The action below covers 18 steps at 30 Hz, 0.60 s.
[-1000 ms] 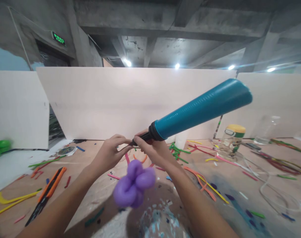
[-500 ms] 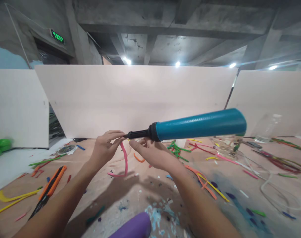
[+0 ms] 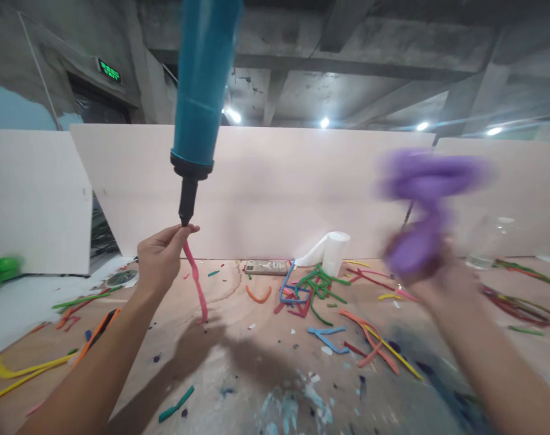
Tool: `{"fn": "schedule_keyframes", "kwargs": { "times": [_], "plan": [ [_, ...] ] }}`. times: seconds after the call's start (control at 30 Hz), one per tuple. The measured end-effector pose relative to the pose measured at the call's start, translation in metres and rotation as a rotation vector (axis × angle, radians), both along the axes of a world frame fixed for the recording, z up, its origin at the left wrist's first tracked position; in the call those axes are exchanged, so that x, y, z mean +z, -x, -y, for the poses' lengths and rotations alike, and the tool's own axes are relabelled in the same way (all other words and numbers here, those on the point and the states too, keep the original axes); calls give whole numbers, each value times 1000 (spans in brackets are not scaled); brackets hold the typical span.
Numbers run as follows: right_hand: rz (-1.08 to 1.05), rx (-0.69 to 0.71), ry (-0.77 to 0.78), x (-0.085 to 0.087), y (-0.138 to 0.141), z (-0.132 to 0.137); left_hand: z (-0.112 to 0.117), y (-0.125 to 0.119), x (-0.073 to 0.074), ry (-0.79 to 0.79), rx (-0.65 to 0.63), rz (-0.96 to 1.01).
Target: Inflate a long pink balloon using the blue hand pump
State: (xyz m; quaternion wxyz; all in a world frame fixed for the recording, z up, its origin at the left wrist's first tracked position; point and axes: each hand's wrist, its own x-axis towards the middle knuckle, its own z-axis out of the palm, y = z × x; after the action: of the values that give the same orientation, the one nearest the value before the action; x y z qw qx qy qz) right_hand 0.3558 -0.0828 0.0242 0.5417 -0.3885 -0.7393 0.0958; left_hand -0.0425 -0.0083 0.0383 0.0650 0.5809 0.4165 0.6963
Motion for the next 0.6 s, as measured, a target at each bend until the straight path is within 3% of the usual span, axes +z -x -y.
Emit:
{"fn": "schedule_keyframes", "kwargs": {
  "times": [0.07,0.1,0.17,0.2,0.23,0.3,0.4,0.43,0.5,0.6],
  "plan": [
    [-276,56,82,12,-39,-18,-1,1,1,-7,-5,29],
    [-433,79,201,10,-42,-25,-1,1,1,1,-12,34],
    [-606,152,493,-4,-15,-35,0,-1,0,35,-39,15],
    [-589,198,618,-12,11,-36,1,-3,-1,52,-56,-10],
    [-537,218,621,-16,41,-34,2,-5,-3,67,-76,-43],
    [-423,310,447,-10,100,-24,4,-11,-7,74,-131,-129],
    [-467,454,103,30,155,-3,4,-20,-16,47,-226,-299],
    [-530,473,1,45,162,1,3,-22,-18,38,-250,-358],
    [-716,333,-120,66,166,4,2,-27,-23,26,-288,-452],
    [-898,216,-113,68,162,-4,2,-31,-27,16,-331,-520]
  ]
}}
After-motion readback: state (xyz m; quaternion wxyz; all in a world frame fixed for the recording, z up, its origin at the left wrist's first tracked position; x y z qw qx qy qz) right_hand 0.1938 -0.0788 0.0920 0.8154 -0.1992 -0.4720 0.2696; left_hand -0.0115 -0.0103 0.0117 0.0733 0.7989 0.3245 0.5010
